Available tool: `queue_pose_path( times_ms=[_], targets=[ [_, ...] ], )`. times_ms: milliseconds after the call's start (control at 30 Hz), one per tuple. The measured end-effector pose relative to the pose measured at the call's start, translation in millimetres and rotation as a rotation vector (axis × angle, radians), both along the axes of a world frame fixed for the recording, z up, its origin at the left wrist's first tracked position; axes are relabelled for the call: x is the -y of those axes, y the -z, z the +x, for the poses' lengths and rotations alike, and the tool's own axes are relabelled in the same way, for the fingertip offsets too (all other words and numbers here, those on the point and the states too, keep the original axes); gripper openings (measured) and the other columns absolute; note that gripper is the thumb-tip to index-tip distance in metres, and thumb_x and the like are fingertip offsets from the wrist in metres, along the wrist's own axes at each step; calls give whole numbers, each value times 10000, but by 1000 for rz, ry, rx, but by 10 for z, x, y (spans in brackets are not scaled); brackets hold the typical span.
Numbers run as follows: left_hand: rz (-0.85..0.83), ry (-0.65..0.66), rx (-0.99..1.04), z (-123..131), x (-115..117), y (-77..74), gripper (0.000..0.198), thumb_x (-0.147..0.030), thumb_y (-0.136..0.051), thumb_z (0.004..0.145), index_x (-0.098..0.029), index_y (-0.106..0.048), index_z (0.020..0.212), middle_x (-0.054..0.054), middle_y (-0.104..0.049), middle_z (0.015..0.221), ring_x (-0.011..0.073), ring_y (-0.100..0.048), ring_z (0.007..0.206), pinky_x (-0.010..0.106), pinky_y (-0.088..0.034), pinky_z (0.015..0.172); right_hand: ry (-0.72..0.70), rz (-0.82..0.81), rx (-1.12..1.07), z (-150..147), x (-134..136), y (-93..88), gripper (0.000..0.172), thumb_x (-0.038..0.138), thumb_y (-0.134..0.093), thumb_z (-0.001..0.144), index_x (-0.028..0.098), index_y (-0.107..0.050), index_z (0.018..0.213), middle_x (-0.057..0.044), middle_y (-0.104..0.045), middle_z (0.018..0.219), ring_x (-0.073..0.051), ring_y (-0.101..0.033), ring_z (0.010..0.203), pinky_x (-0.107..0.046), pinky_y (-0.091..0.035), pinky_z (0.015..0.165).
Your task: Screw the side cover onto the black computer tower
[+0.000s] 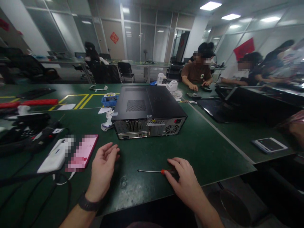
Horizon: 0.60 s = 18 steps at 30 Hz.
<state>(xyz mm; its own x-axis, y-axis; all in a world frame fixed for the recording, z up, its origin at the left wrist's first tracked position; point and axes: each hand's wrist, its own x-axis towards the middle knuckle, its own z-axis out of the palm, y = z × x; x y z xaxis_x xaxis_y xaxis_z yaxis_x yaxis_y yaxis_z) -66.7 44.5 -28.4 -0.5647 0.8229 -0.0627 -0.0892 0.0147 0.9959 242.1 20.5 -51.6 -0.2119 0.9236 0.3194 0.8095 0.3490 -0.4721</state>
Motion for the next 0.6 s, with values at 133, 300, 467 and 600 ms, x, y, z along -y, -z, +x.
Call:
queue_pose_path(
  times_ms=[133,300,467,600],
  targets=[
    [156,-106,-243,-37,-266,-42,538,-475,-771,823,-202,-589,1249,136,-671,1282,280,-665,1223,513,-525,1111,75,103,-7,97,-199,-110,464,499,-605,1001,200,-632,1354,-150,-668,1315,-306,-628,1247,-531,-541,1075],
    [229,-112,-537,12,-581,-221,659,-504,-677,928,-160,-495,1459,210,-559,1499,326,-549,1412,526,-410,1228,175,303,24,211,-553,-416,636,618,-534,1006,132,-584,1414,-205,-660,1354,-334,-627,1277,-541,-533,1102],
    [250,-63,-814,131,-805,-502,796,-520,-685,911,-107,-447,1549,252,-411,1648,365,-352,1574,544,-288,1299,148,415,103,252,-983,-776,789,697,-510,976,109,-518,1503,-232,-573,1515,-374,-547,1415,-585,-441,1198],
    [201,-17,-841,131,-999,-693,767,-522,-668,925,-65,-503,1517,280,-379,1666,375,-324,1591,524,-262,1310,137,349,135,206,-1351,-1049,863,709,-534,952,81,-487,1542,-224,-476,1621,-371,-448,1518,-540,-349,1272]
  ],
)
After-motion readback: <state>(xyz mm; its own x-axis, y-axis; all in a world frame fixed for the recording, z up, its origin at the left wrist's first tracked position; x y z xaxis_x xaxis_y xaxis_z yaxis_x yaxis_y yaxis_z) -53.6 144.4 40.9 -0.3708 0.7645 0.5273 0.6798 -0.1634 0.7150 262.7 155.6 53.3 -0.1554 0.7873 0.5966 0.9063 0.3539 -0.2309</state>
